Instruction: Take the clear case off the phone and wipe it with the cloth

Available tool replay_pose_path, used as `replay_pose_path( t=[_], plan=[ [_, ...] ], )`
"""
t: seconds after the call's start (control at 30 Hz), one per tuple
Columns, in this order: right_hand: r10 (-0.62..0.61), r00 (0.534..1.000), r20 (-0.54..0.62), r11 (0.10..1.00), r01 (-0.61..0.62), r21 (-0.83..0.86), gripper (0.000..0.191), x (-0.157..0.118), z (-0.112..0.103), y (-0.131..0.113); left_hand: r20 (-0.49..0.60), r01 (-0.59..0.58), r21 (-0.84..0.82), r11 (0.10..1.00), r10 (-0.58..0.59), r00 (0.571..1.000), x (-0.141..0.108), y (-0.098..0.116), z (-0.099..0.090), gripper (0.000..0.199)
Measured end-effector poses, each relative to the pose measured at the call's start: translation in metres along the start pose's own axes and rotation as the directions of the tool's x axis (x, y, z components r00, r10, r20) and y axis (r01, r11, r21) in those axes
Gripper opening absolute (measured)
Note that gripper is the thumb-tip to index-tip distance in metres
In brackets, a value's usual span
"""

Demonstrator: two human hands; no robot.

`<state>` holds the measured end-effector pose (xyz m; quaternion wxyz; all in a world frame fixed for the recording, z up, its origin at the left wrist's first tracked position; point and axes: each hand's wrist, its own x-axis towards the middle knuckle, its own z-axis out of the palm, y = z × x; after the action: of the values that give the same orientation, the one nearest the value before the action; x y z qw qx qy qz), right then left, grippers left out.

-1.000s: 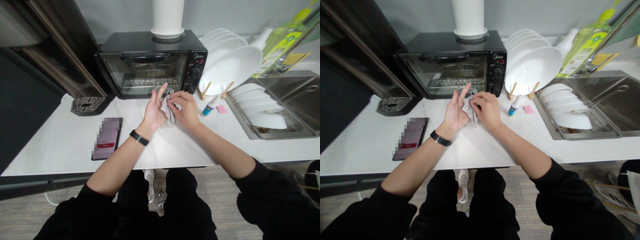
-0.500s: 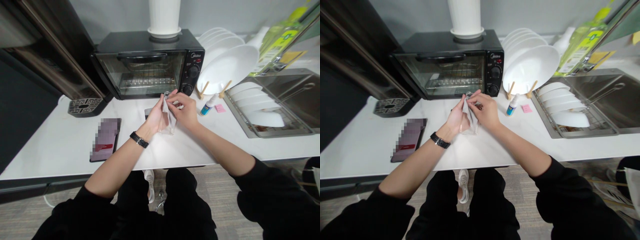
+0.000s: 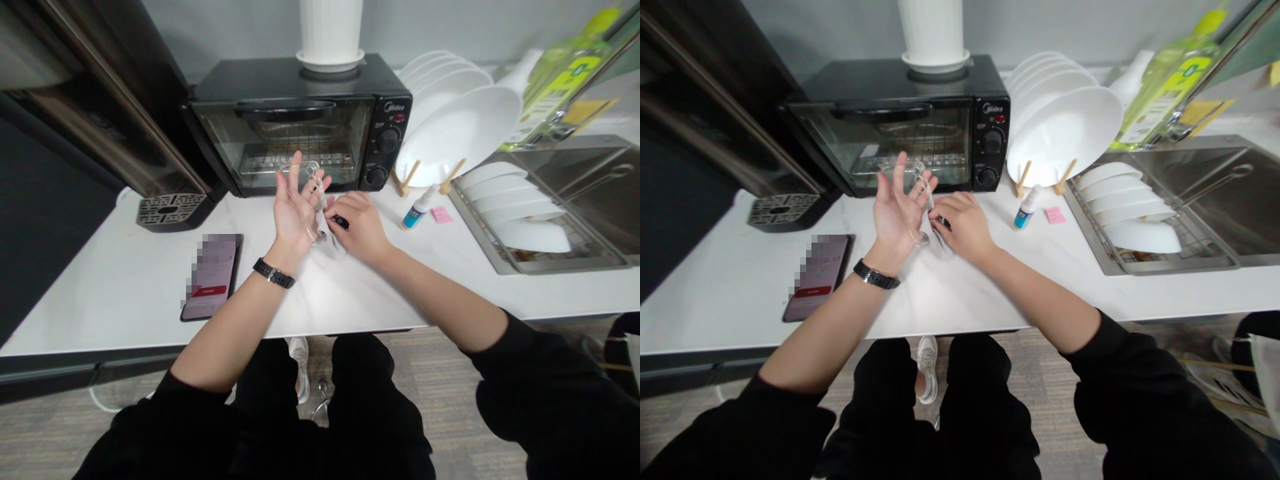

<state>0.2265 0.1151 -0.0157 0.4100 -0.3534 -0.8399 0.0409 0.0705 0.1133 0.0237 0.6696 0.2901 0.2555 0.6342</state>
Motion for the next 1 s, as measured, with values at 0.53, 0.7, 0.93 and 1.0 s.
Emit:
replay_pose_path(
  t=[0.53, 0.7, 0.93, 1.0],
  plan=[
    [0.199, 0.919, -0.340, 0.971, -0.231, -0.057, 0.017, 0.002, -0.008, 0.011, 0.160, 0.342, 0.094, 0.935, -0.353, 0.922, -0.004, -0.025, 0.007, 0.052],
    [0.218, 0.907, -0.359, 0.973, -0.231, 0.008, 0.014, 0.001, -0.007, 0.008, 0.130, 0.381, 0.086, 0.921, -0.390, 0.912, -0.006, -0.021, 0.012, 0.052],
    [0.107, 0.944, -0.314, 0.988, -0.065, 0.139, 0.012, 0.001, -0.009, -0.003, 0.183, 0.428, -0.007, 0.904, -0.420, 0.889, -0.010, -0.025, 0.015, 0.059],
    [0.039, 0.976, -0.215, 0.989, -0.008, 0.147, 0.019, 0.002, -0.009, -0.007, 0.174, 0.374, -0.007, 0.927, -0.367, 0.914, -0.009, -0.020, 0.012, 0.061]
  ],
)
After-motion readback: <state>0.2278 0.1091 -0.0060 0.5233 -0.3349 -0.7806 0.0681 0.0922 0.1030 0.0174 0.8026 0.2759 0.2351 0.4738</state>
